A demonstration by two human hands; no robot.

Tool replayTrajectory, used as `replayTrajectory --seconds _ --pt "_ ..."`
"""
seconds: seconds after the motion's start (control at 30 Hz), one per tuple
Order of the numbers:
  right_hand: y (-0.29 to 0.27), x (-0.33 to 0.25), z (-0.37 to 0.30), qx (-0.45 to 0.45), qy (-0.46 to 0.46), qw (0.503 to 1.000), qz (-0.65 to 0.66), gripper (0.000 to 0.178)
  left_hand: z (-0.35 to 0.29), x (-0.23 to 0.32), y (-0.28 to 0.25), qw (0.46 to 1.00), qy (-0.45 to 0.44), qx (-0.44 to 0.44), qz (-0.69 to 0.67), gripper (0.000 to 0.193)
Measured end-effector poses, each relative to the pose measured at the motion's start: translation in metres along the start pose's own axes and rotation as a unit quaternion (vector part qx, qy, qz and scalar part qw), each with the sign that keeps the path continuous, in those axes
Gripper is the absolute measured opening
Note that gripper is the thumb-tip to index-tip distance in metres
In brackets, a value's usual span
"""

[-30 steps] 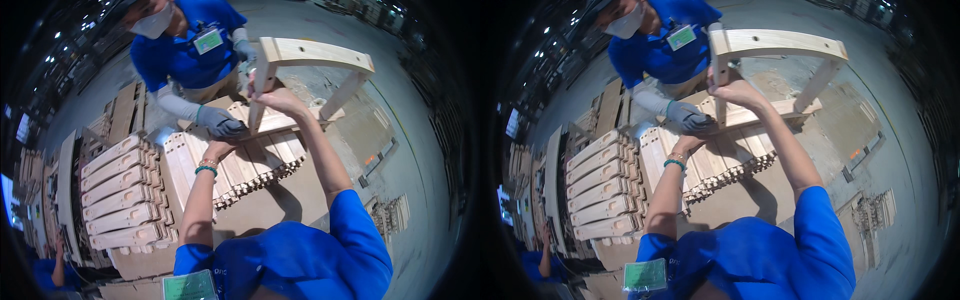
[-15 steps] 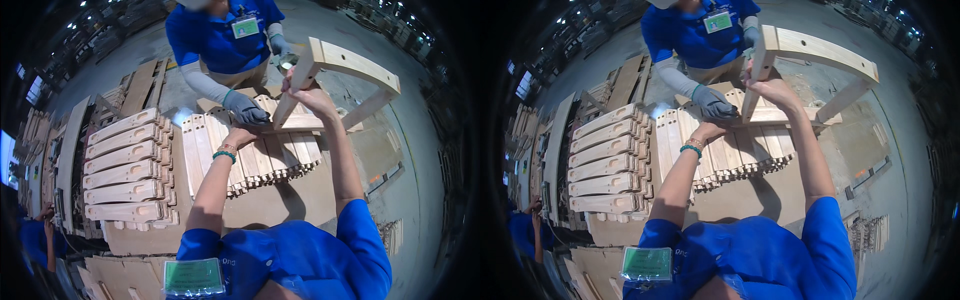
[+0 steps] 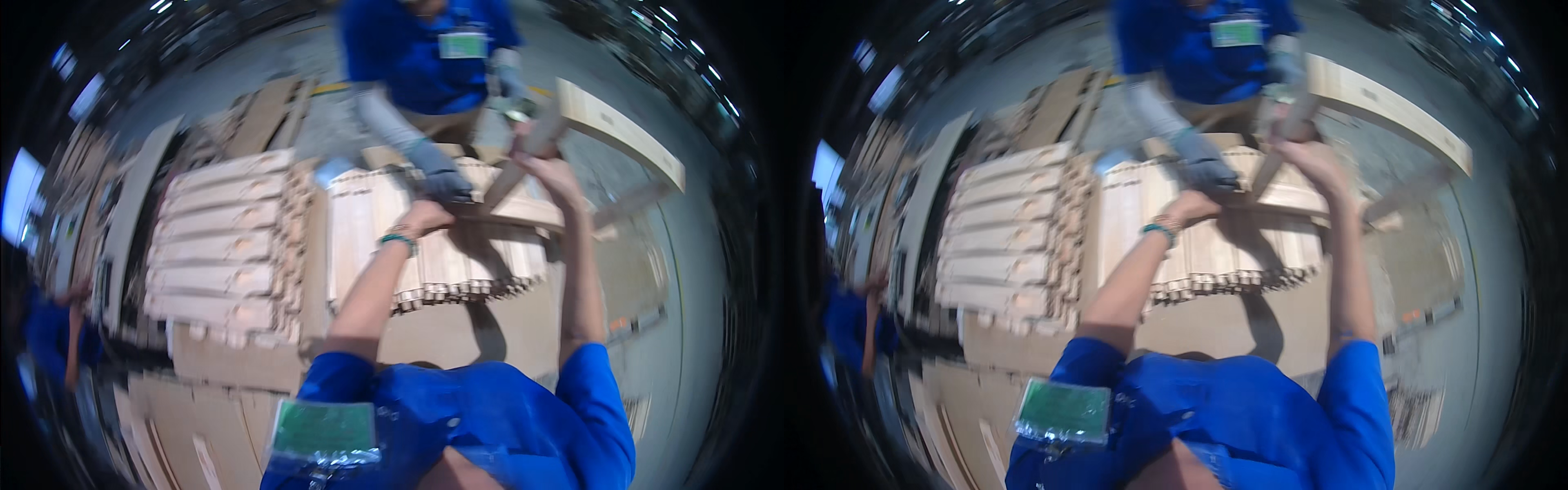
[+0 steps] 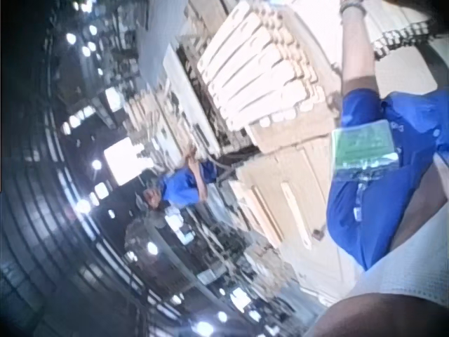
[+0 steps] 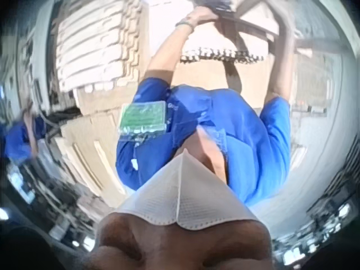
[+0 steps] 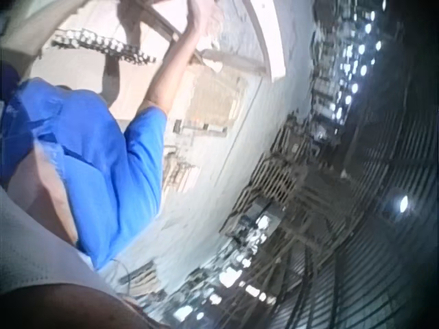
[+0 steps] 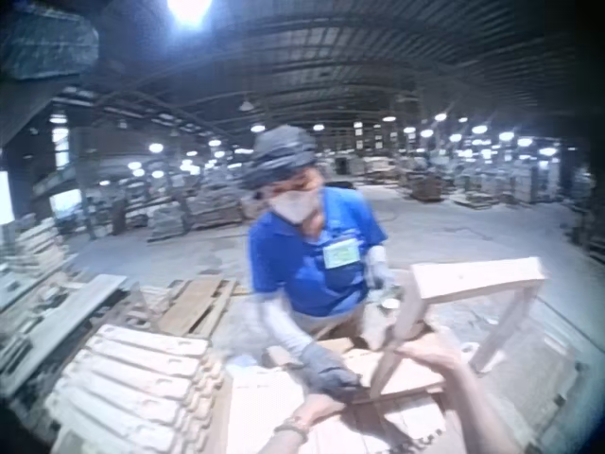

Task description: The person assembles wooden furniture parts by hand, using a rubber mallet to tap dowels and joints into place. They repeatedly pick up wooden slats and frame pieces, align them, and secure them on a workbench in a workshop setting.

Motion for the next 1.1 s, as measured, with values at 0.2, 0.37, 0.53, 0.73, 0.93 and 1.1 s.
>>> replayTrajectory --seconds 0.2,0.37,0.53,0.73,0.93,1.1 --pt "-0.01 0.017 0.007 0.017 -0.001 0.999 -0.043 0.037 -0.014 -0.003 -0.014 0.991 0.027 0.104 0.079 0.034" --pt "-0.009 0.011 0.007 -0.042 -0.08 0.994 0.06 0.037 -0.018 0.021 -0.015 0.99 0.028 0.122 0.069 0.034" --pt "-0.015 0.003 0.003 0.047 -0.057 0.996 -0.04 0.038 -0.025 0.022 -0.028 0.977 0.074 0.187 0.07 0.036" --pt "0.012 -0.025 0.001 -0.036 -0.099 0.993 0.053 0.031 -0.028 0.028 -0.043 0.954 0.149 0.25 0.064 0.03" --pt "0.013 -0.029 -0.002 -0.045 -0.105 0.986 0.12 0.037 -0.023 0.038 -0.036 0.962 0.164 0.212 0.059 0.04" --pt "0.022 -0.036 -0.001 -0.056 -0.09 0.988 0.115 0.039 -0.018 0.023 -0.032 0.987 0.047 0.128 0.087 0.061"
Point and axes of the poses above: each hand's wrist, its own z-axis towards the middle knuckle, its own y-axis out of the palm, x = y × z, the point moved 9 cm from there along z, towards the middle knuckle, and after that the axes turned 8 degrees about -z, right-handed, at the moved point
